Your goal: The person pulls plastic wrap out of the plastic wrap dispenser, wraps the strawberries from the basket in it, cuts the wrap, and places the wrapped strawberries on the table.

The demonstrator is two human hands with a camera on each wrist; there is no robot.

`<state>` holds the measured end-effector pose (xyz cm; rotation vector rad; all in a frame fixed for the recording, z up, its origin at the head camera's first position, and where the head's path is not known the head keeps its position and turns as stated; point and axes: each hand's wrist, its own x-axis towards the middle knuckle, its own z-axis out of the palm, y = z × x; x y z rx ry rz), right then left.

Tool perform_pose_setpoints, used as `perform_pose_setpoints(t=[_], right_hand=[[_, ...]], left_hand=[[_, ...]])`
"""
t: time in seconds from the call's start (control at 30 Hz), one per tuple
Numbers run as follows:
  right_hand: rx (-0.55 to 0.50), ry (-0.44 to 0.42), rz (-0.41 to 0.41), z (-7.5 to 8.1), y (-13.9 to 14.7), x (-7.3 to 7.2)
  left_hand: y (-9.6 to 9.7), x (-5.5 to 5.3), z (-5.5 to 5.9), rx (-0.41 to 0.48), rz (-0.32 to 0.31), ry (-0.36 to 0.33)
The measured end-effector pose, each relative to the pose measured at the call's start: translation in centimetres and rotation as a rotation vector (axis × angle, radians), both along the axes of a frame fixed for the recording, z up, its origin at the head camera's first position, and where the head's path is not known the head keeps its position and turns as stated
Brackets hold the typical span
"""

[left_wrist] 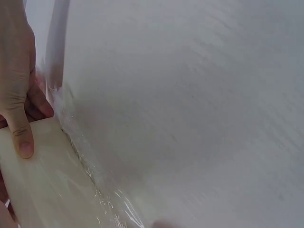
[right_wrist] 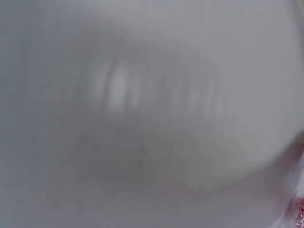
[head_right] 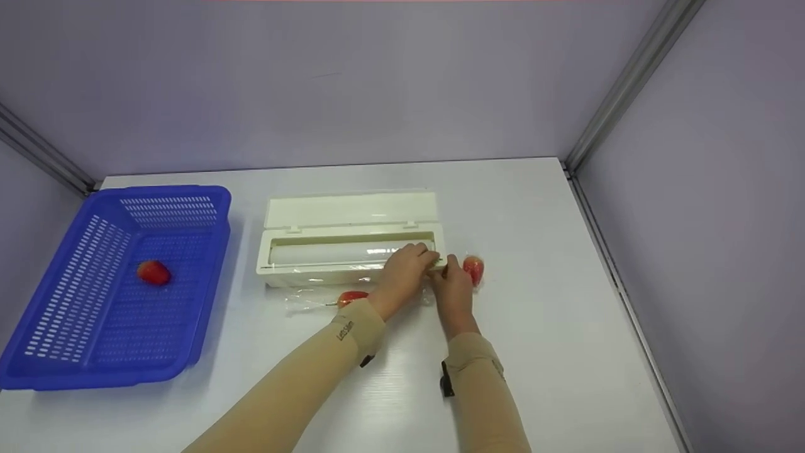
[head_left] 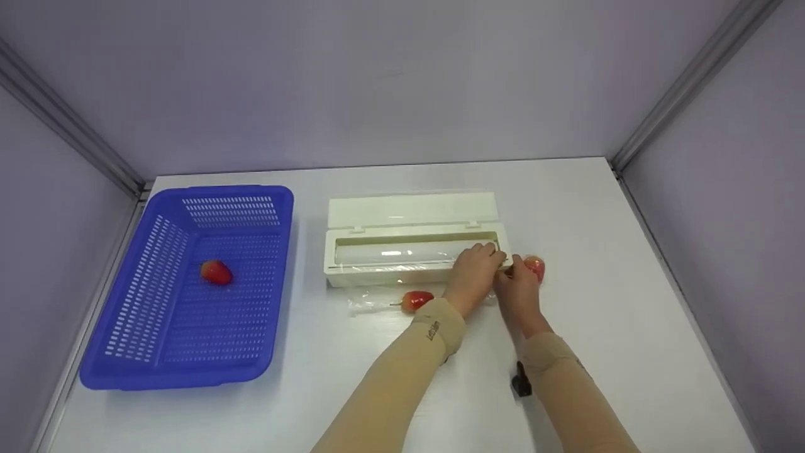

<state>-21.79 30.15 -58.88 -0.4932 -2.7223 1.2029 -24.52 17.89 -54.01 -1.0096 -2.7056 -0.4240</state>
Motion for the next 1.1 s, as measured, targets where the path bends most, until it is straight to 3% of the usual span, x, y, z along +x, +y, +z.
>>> perform_pose_setpoints(t=[0.2, 0.37, 0.53, 0.77, 1.1], right_hand=[[-0.040, 0.001, 0.010, -0.1, -1.2, -0.3], [-0.049, -0.013, 0.015, -0.3, -1.5, -0.5], [-0.017, 0.006, 0.028, -0.6, -1.3, -0.6], [-0.023, 0.029, 0.034, -0.5, -0.5, -0.8], [-0.027, -0.007, 0.042, -0.8, 0.2, -1.0]], left_hand=[[-0.6, -0.1, -0.2, -0.034, 0.065, 0.064], [-1.3, -0.1, 0.0, -0.047, 0.039, 0.106], [-2.8, -0.2, -0.6, -0.048, 0.020, 0.135], [-6.1, -1.0, -1.3, -0.022, 0.014, 0.228], [-13.0, -1.2, -2.0, 0.014, 0.061, 0.173]])
